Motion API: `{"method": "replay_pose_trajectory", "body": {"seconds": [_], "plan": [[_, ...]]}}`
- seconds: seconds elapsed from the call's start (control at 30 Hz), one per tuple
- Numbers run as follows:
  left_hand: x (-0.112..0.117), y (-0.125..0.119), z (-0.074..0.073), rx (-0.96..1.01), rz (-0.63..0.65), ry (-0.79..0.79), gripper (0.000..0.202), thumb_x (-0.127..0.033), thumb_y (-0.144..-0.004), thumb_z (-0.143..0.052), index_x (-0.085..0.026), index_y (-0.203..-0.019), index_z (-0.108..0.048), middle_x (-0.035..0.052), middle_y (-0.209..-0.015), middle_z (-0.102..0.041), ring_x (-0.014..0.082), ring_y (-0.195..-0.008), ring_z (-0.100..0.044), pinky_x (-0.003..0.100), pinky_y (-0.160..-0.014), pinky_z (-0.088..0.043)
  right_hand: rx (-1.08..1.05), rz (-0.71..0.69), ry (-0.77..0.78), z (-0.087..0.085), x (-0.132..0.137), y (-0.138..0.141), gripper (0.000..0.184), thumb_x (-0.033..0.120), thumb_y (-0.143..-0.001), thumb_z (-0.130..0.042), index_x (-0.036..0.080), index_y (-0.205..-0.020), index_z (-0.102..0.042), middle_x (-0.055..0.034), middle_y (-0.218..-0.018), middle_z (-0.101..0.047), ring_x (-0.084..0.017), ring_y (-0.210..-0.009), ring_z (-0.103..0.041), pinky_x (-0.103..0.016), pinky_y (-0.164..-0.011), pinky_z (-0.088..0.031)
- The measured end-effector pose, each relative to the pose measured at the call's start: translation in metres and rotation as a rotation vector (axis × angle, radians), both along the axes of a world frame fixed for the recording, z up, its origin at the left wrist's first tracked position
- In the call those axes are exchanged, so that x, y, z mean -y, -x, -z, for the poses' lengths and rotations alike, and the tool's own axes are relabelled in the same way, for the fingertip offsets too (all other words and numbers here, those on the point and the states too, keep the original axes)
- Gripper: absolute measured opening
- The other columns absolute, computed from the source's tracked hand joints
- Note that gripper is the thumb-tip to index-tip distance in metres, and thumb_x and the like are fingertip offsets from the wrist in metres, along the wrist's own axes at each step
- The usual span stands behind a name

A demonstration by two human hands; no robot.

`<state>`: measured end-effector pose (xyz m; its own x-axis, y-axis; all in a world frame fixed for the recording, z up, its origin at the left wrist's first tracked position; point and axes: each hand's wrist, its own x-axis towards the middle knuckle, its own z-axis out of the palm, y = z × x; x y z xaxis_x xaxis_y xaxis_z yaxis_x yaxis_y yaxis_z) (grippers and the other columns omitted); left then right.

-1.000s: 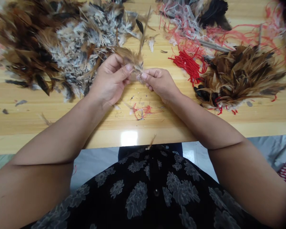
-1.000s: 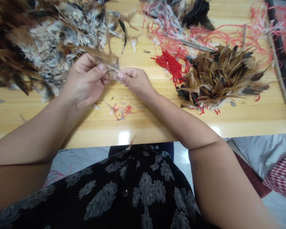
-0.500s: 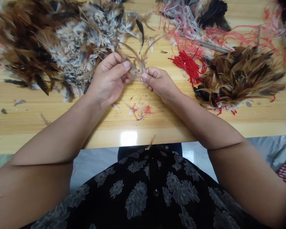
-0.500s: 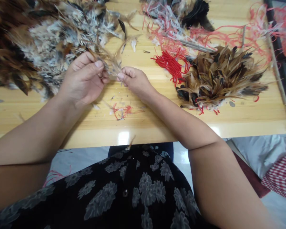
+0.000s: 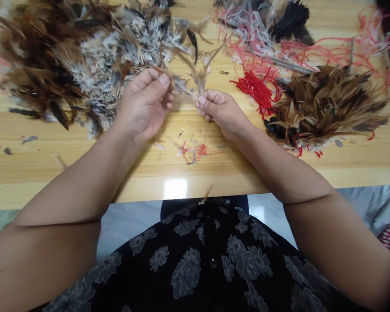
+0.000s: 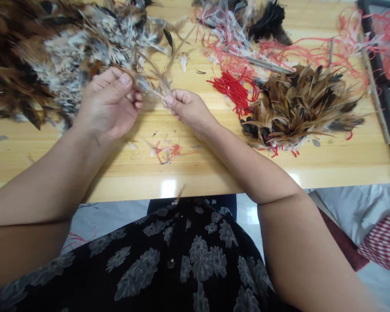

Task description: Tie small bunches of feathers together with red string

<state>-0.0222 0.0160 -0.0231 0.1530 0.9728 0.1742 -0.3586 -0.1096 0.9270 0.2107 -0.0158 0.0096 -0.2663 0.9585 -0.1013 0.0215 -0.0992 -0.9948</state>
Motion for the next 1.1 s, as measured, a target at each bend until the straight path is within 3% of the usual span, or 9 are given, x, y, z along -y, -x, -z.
{"method": "replay_pose_trajectory", "body": {"seconds": [0.13,0.33,0.43,0.53,0.63,0.83,1.0,1.1], "plan": [[0.01,-0.006,-0.003,-0.075,0.087,0.081,0.049,-0.05,-0.112,-0.115,-0.028,-0.099,-0.073,0.0025,-0.085,-0.071,0.0313,-0.1,-0.081,0.043,-0.086,-0.06,-0.018,-0.011,-0.033,0.006,-0.001,0.0,0.063,0.062,-0.121,-0.092,0.023,-0.085,-0.058,0.0049,-0.08,-0.054,-0.01,-0.078,-0.052,-0.019,-0.071,-0.046],[0.019,-0.011,-0.008,-0.121,0.11,0.045,0.055,-0.058,-0.096,-0.125,-0.033,-0.096,-0.075,0.0025,-0.089,-0.08,0.0309,-0.091,-0.087,0.041,-0.07,-0.068,-0.058,-0.026,-0.099,0.017,-0.002,0.002,0.063,0.064,-0.119,-0.094,0.023,-0.086,-0.061,0.0026,-0.085,-0.062,-0.011,-0.085,-0.058,-0.02,-0.078,-0.052],[0.016,-0.009,-0.004,-0.108,0.121,0.041,0.053,-0.059,-0.1,-0.122,-0.033,-0.098,-0.076,0.0017,-0.089,-0.081,0.0305,-0.093,-0.089,0.041,-0.071,-0.071,-0.054,-0.03,-0.117,0.022,-0.002,0.003,0.062,0.065,-0.12,-0.093,0.023,-0.087,-0.062,0.0023,-0.087,-0.064,-0.011,-0.086,-0.059,-0.02,-0.08,-0.054],[0.012,-0.008,0.003,-0.095,0.123,0.028,0.05,-0.054,-0.106,-0.117,-0.032,-0.096,-0.073,0.0012,-0.086,-0.079,0.0307,-0.094,-0.089,0.042,-0.074,-0.069,-0.024,-0.034,-0.106,0.022,-0.002,0.005,0.061,0.066,-0.12,-0.092,0.022,-0.089,-0.063,0.0021,-0.088,-0.065,-0.011,-0.085,-0.06,-0.021,-0.079,-0.055],[0.011,-0.009,0.007,-0.078,0.101,0.019,0.054,-0.055,-0.103,-0.119,-0.032,-0.094,-0.071,0.0002,-0.084,-0.077,0.0302,-0.093,-0.086,0.042,-0.074,-0.063,0.003,-0.029,-0.09,0.015,0.001,0.008,0.062,0.066,-0.122,-0.09,0.022,-0.088,-0.063,0.0016,-0.088,-0.066,-0.011,-0.085,-0.06,-0.021,-0.079,-0.055],[0.016,-0.017,-0.001,-0.093,0.0,0.027,0.061,-0.061,-0.102,-0.12,-0.031,-0.095,-0.067,0.0014,-0.08,-0.068,0.0372,-0.106,-0.088,0.045,-0.082,-0.057,0.073,0.022,-0.019,-0.001,0.006,0.009,0.054,0.058,-0.119,-0.095,0.023,-0.088,-0.068,0.0027,-0.081,-0.06,-0.014,-0.079,-0.053,-0.024,-0.074,-0.053],[0.018,-0.023,-0.003,-0.109,-0.046,-0.002,0.073,-0.07,-0.089,-0.127,-0.031,-0.094,-0.065,0.0014,-0.084,-0.072,0.0343,-0.099,-0.083,0.044,-0.078,-0.053,0.052,0.029,-0.005,0.001,0.005,0.011,0.052,0.056,-0.122,-0.092,0.022,-0.089,-0.069,0.0042,-0.078,-0.056,-0.013,-0.079,-0.052,-0.022,-0.074,-0.052],[0.021,-0.026,-0.002,-0.138,-0.043,0.0,0.071,-0.071,-0.092,-0.125,-0.031,-0.095,-0.066,0.0021,-0.083,-0.074,0.035,-0.102,-0.083,0.044,-0.08,-0.052,0.034,0.028,-0.012,0.002,0.005,0.012,0.05,0.051,-0.124,-0.089,0.021,-0.09,-0.07,0.0042,-0.08,-0.059,-0.012,-0.082,-0.056,-0.021,-0.078,-0.055]]}}
